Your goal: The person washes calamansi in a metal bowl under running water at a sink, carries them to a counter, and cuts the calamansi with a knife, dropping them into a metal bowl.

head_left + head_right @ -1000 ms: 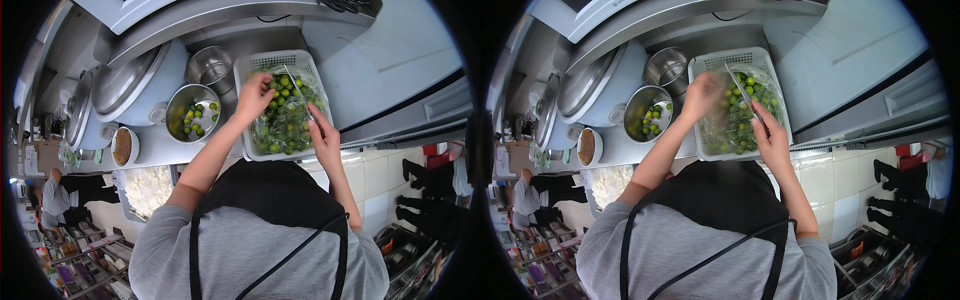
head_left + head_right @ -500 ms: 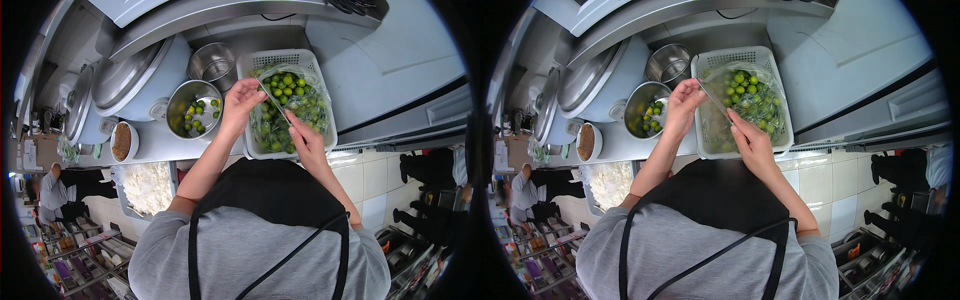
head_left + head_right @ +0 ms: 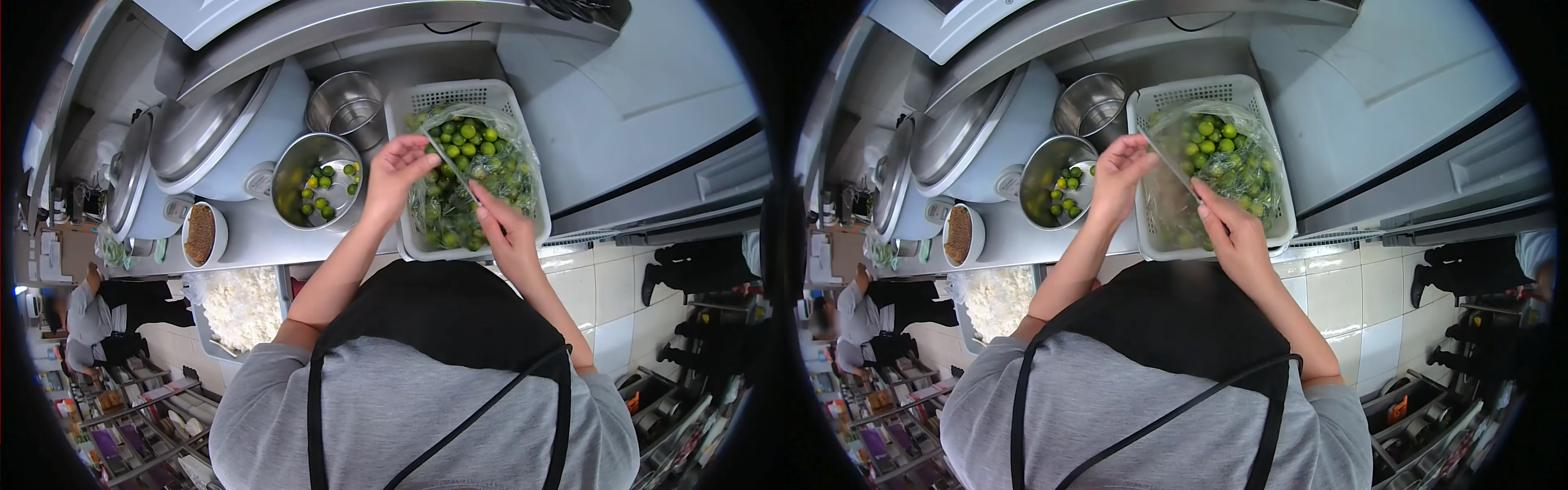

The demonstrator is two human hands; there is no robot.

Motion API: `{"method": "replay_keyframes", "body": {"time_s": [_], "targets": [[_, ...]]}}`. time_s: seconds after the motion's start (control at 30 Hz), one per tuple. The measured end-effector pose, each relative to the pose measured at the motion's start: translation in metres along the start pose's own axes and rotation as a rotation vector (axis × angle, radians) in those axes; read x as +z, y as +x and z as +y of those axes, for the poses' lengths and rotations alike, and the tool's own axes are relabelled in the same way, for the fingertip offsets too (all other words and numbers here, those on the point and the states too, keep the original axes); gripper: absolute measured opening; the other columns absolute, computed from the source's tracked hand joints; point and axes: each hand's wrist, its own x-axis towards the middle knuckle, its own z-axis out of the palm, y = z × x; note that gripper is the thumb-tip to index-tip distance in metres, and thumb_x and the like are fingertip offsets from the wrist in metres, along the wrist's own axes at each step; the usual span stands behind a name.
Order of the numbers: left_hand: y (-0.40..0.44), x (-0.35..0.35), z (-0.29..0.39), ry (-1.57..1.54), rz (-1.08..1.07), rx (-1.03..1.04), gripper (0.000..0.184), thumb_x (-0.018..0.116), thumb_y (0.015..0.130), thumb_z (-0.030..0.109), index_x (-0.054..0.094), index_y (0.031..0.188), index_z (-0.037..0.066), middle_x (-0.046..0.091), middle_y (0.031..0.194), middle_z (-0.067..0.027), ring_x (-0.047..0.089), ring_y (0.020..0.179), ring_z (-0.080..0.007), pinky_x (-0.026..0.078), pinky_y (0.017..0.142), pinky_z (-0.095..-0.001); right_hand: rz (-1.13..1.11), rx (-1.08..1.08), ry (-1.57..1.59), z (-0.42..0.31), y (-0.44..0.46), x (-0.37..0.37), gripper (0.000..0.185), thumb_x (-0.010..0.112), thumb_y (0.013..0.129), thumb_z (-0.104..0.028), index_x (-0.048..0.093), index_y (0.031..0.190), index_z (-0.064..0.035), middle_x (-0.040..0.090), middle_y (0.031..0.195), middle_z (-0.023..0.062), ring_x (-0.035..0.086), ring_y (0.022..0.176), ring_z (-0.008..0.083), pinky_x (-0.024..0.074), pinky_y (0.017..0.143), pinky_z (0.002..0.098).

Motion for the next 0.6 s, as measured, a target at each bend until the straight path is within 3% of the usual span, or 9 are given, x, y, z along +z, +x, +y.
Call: {"method": "replay_keyframes", "body": {"time_s": [0.17,0.27,0.4,0.47,0.6], "targets": [[0.003,-0.002,0.006,-0.005,0.02,0.013,0.024,0.064,0.074,-0.002,0.054,0.096,0.0,0.059,0.087,-0.0044,0.056,0.08,-0.0093,0.046,0.073,-0.0217,-0.035,0.012,-0.013,-0.002,-0.005,0.001,0.03,0.048,0.088,-0.013,0.051,0.116,-0.0031,0.058,0.106,0.0165,0.058,0.094,0.0239,0.0431,0.079,0.0282],[-0.002,0.002,0.002,0.047,-0.042,0.007,0.024,0.064,0.073,-0.002,0.054,0.095,0.0,0.059,0.087,-0.0046,0.056,0.08,-0.0092,0.046,0.073,-0.0218,0.002,-0.024,-0.053,-0.002,0.005,0.004,0.031,0.048,0.087,-0.014,0.051,0.117,-0.0048,0.06,0.102,0.0164,0.059,0.083,0.0229,0.0439,0.073,0.0275],[-0.005,0.003,0.007,-0.103,-0.095,-0.11,0.021,0.062,0.077,0.001,0.054,0.096,-0.002,0.059,0.087,-0.0062,0.057,0.082,-0.0124,0.048,0.077,-0.025,-0.007,0.009,-0.059,0.0,0.01,0.007,0.03,0.05,0.087,-0.014,0.053,0.116,-0.0078,0.061,0.091,0.0147,0.053,0.067,0.0208,0.0429,0.064,0.0269],[-0.002,-0.004,0.009,-0.384,-0.03,-0.327,0.021,0.059,0.079,0.003,0.054,0.098,-0.003,0.059,0.089,-0.0082,0.058,0.083,-0.0164,0.048,0.082,-0.0291,-0.014,0.013,-0.082,0.003,0.008,0.006,0.03,0.051,0.086,-0.014,0.053,0.116,-0.0084,0.061,0.088,0.014,0.051,0.063,0.0202,0.0423,0.062,0.0267],[0.004,-0.046,0.022,-0.257,0.035,-0.202,0.025,0.056,0.08,0.006,0.052,0.103,-0.004,0.057,0.09,-0.0093,0.057,0.086,-0.0163,0.047,0.084,-0.0313,-0.078,0.049,-0.117,0.009,-0.002,0.0,0.03,0.052,0.085,-0.014,0.054,0.115,-0.0084,0.061,0.09,0.0144,0.056,0.072,0.0212,0.0436,0.067,0.0272]]}}
